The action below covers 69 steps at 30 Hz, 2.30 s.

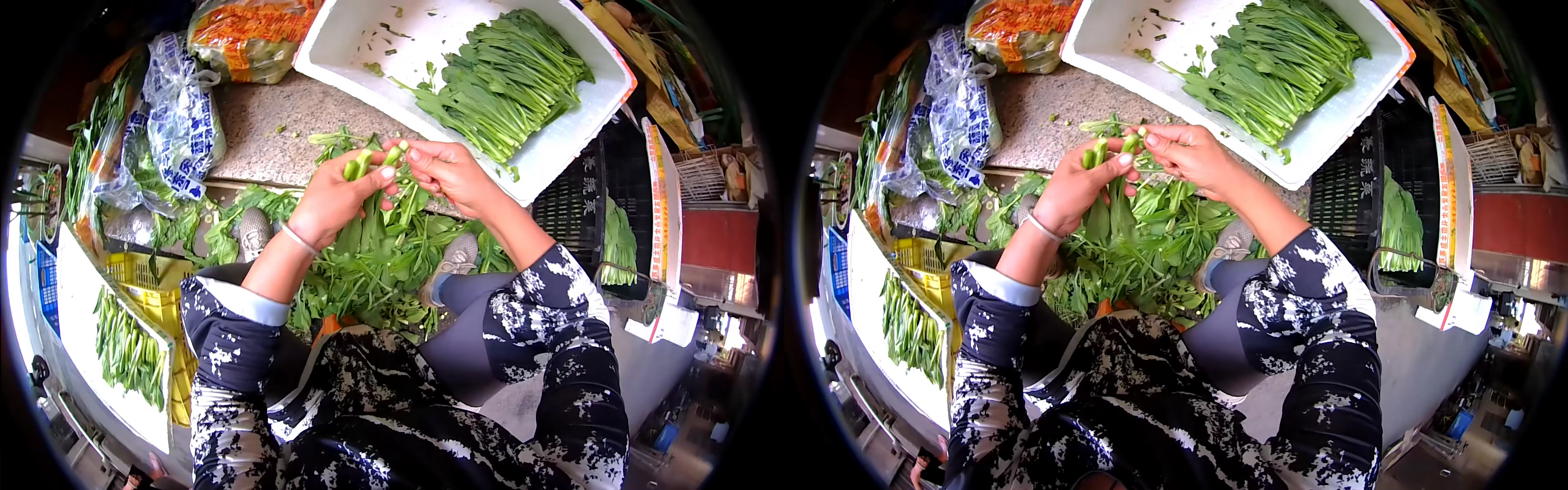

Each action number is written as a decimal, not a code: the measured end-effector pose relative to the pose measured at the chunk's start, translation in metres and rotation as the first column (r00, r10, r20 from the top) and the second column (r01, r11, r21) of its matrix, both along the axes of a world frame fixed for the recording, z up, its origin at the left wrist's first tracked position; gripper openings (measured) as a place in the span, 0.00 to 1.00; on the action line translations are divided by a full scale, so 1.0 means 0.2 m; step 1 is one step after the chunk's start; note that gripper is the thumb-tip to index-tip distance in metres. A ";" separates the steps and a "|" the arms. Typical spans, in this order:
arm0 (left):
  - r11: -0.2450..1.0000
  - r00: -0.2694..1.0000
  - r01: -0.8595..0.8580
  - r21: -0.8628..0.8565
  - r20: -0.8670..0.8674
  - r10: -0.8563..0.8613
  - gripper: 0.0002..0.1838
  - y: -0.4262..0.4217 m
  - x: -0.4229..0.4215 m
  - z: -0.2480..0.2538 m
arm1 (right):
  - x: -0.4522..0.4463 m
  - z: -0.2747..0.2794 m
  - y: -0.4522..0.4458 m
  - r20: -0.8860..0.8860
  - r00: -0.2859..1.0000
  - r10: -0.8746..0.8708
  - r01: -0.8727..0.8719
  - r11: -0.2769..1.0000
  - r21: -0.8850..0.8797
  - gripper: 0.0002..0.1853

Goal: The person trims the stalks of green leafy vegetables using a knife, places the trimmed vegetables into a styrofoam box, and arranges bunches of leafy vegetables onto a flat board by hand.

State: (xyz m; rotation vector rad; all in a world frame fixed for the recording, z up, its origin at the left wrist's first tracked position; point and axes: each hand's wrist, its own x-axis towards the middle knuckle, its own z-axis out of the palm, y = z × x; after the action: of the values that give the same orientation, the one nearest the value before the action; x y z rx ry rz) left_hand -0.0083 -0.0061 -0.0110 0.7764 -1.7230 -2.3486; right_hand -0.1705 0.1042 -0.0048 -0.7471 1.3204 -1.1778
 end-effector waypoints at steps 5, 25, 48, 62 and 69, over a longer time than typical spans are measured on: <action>0.993 0.993 -0.115 -0.025 -0.034 0.114 0.13 -0.02 0.03 -0.02 | -0.40 -0.22 -0.05 -0.697 0.707 -0.119 0.377 0.898 0.229 0.19; 0.186 0.939 -0.337 -0.923 -0.344 -0.007 0.14 0.00 -0.03 -0.02 | -0.06 -0.02 -0.10 -0.465 0.883 -0.067 0.072 0.997 -0.007 0.09; 0.972 0.987 -0.073 0.223 -0.121 0.102 0.09 -0.01 -0.02 0.01 | -0.28 -0.09 0.00 -0.442 0.869 -0.224 0.355 0.903 0.241 0.18; 0.991 0.991 -0.079 0.105 -0.095 0.089 0.10 -0.02 -0.02 0.00 | -0.96 -0.36 0.29 -0.992 -0.103 -0.078 0.774 0.619 -0.129 0.13; 0.993 0.980 -0.114 -0.019 -0.168 0.109 0.08 -0.02 0.00 -0.05 | -0.88 -0.16 0.34 -0.377 0.482 -0.791 0.812 0.565 -0.147 0.14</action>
State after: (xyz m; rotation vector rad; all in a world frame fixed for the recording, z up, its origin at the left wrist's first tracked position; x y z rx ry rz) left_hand -0.0092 -0.0096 -0.0201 0.6342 -1.5977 -2.2406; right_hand -0.3457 0.1730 -0.0365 -0.2876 2.1913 -1.7786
